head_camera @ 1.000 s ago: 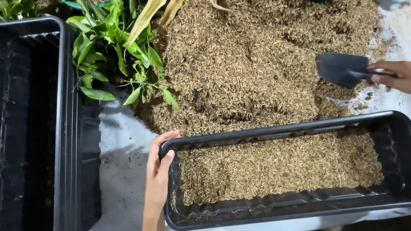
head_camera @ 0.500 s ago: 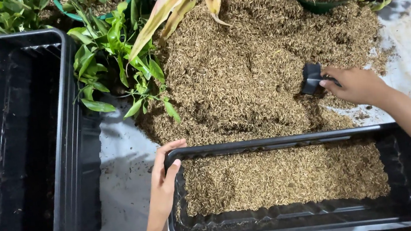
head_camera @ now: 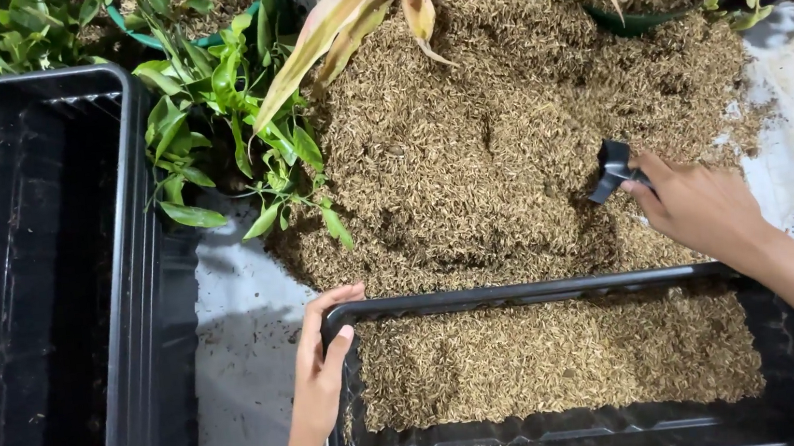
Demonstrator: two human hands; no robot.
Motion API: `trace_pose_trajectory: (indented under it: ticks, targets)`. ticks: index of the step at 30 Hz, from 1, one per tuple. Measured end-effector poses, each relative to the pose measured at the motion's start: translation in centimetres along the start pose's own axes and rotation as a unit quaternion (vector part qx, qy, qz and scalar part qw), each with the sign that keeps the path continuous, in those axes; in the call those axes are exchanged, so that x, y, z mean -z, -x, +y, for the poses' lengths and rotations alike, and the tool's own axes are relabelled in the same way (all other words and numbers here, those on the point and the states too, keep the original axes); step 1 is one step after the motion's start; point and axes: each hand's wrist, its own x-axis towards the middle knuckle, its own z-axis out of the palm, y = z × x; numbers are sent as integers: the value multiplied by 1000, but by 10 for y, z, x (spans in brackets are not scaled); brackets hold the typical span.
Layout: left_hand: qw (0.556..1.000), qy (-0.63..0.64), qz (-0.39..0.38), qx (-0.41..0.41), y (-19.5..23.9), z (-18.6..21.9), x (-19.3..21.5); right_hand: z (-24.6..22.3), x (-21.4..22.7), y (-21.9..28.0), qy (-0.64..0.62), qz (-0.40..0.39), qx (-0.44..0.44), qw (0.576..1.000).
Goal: The person scoops soil from a large pile and transfers it into a black rectangular planter. They use a small trowel to spread and level the soil evenly across the planter's base. The process is repeated until the planter is filled to a consistent level.
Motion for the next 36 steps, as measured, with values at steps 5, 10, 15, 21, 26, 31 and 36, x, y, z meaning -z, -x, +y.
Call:
trace_pose_trajectory:
  ticks: [5, 10, 15, 21, 26, 31, 36]
  targets:
    - [1000, 0, 1, 6, 1, 5, 0, -9, 5, 3, -19, -1, -10, 1000]
    - [1000, -10, -2, -4, -1, 0, 0, -9, 2, -16, -114, -2, 2, 993]
    - [1000, -10, -4, -7, -4, 1, -1, 0, -5, -38, -257, -78, 23, 963]
    - [1000, -4, -5, -15, -3, 1, -1, -7, -3, -34, -229, -67, 23, 971]
    - [1000, 5, -5, -11, -1, 1, 0, -30, 25, -11, -53, 33, 5, 998]
    - [1000, 0, -6, -12, -2, 3, -1, -34, 20, -25, -92, 29, 11, 995]
    - [1000, -9, -11, -21, -4, 4, -2, -34, 21, -48, -226, -75, 16, 971]
